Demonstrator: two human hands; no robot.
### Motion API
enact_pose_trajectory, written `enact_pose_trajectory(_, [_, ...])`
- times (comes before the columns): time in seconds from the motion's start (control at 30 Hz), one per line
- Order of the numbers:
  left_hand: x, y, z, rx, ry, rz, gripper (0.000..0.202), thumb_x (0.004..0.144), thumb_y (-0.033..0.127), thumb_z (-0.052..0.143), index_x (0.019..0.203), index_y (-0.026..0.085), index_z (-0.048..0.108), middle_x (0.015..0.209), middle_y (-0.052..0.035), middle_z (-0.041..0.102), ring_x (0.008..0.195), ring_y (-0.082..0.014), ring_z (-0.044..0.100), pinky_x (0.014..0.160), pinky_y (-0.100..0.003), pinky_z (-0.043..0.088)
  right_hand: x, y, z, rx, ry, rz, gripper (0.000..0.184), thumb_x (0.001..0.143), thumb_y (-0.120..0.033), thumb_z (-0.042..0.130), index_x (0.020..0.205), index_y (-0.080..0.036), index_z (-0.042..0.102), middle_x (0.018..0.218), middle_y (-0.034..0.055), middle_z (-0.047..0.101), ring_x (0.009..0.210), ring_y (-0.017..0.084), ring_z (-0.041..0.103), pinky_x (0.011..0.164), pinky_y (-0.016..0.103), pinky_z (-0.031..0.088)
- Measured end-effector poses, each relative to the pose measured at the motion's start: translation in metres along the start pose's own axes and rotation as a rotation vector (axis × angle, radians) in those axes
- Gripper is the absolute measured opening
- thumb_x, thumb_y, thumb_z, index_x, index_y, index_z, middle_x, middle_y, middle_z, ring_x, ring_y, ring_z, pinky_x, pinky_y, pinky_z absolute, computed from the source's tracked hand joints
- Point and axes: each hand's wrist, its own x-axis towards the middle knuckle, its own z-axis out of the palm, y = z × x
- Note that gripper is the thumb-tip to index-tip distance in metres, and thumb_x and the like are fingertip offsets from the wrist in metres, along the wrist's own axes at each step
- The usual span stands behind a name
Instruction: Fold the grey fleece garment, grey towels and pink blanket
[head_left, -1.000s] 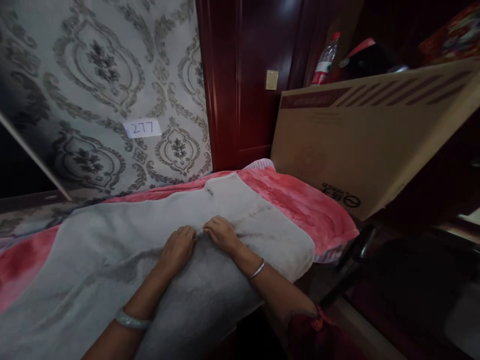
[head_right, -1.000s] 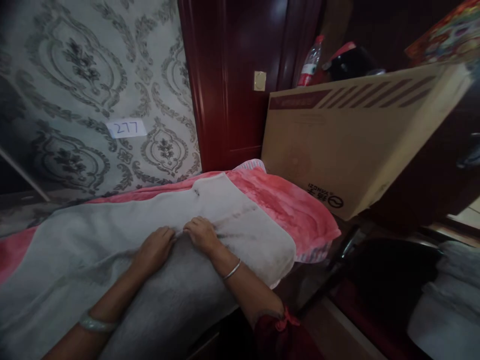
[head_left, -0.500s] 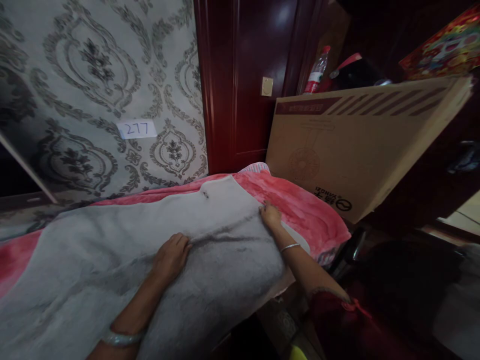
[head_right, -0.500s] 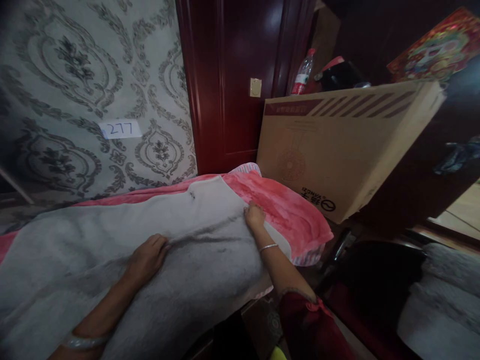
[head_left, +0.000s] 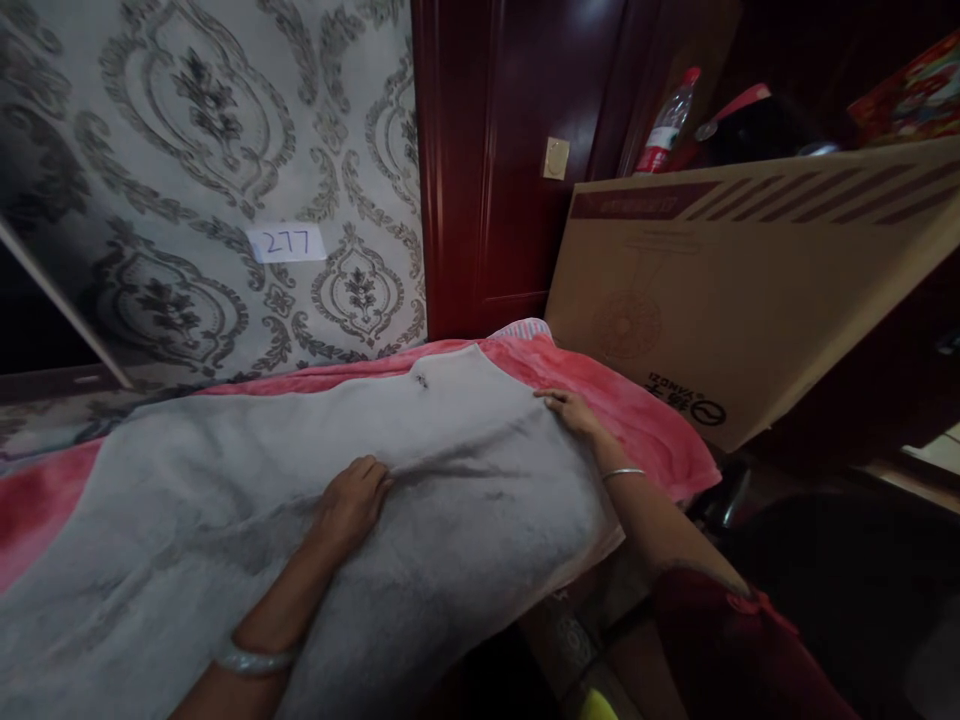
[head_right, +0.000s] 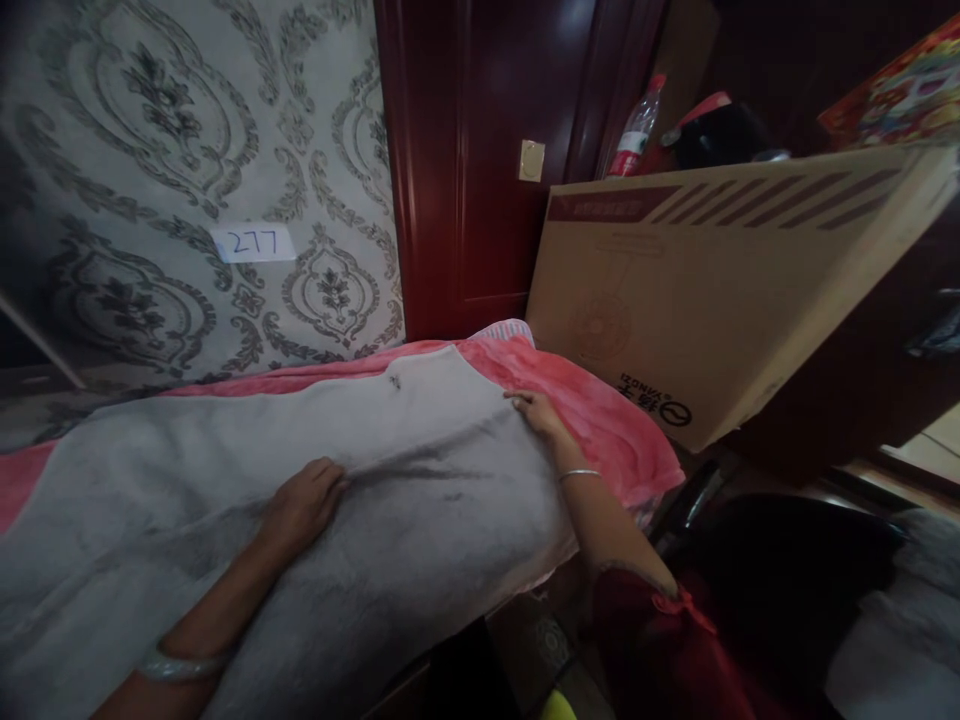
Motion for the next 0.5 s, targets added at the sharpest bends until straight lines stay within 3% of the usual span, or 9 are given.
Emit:
enact_pose_trajectory(0.13, [0.001, -0.002, 0.000, -0.009, 0.058, -0.007, 0.025, 0.096, 0.029, 0.040, 0.079, 0.023, 0.057, 0.081, -0.0056, 0.061, 0.080, -0.0219, 0.058, 0.073, -0.034, 0.047, 0.000, 0.003, -0.008, 0.052, 0.026, -0.003, 0.035, 0.082, -0.039, 0.059, 0.106, -0.018, 0.075, 0.104, 0.0068, 0.074, 0.091, 0.020, 0.063, 0.087, 0.034, 0.048])
enact_pose_trajectory(0.37, [0.002, 0.001, -0.001, 0.047, -0.065, -0.006, 0.021, 0.095, 0.025, 0.044, 0.078, 0.023, 0.056, 0.080, -0.0054, 0.060, 0.080, -0.0217, 0.058, 0.071, -0.034, 0.045, -0.008, 0.005, 0.004, -0.020, 0.051, 0.020, 0.028, 0.079, -0.034, 0.056, 0.089, -0.014, 0.074, 0.080, 0.0046, 0.072, 0.069, 0.017, 0.058, 0.068, 0.030, 0.048])
enact_pose_trajectory(0.5, [0.002, 0.003, -0.002, 0.027, -0.064, -0.017, 0.021, 0.095, 0.025, 0.044, 0.077, 0.023, 0.055, 0.080, -0.0051, 0.060, 0.081, -0.0217, 0.058, 0.072, -0.034, 0.045, -0.011, -0.009, 0.001, -0.129, 0.102, -0.031, 0.026, 0.080, -0.026, 0.055, 0.091, -0.014, 0.074, 0.090, 0.0094, 0.073, 0.083, 0.022, 0.061, 0.081, 0.036, 0.048])
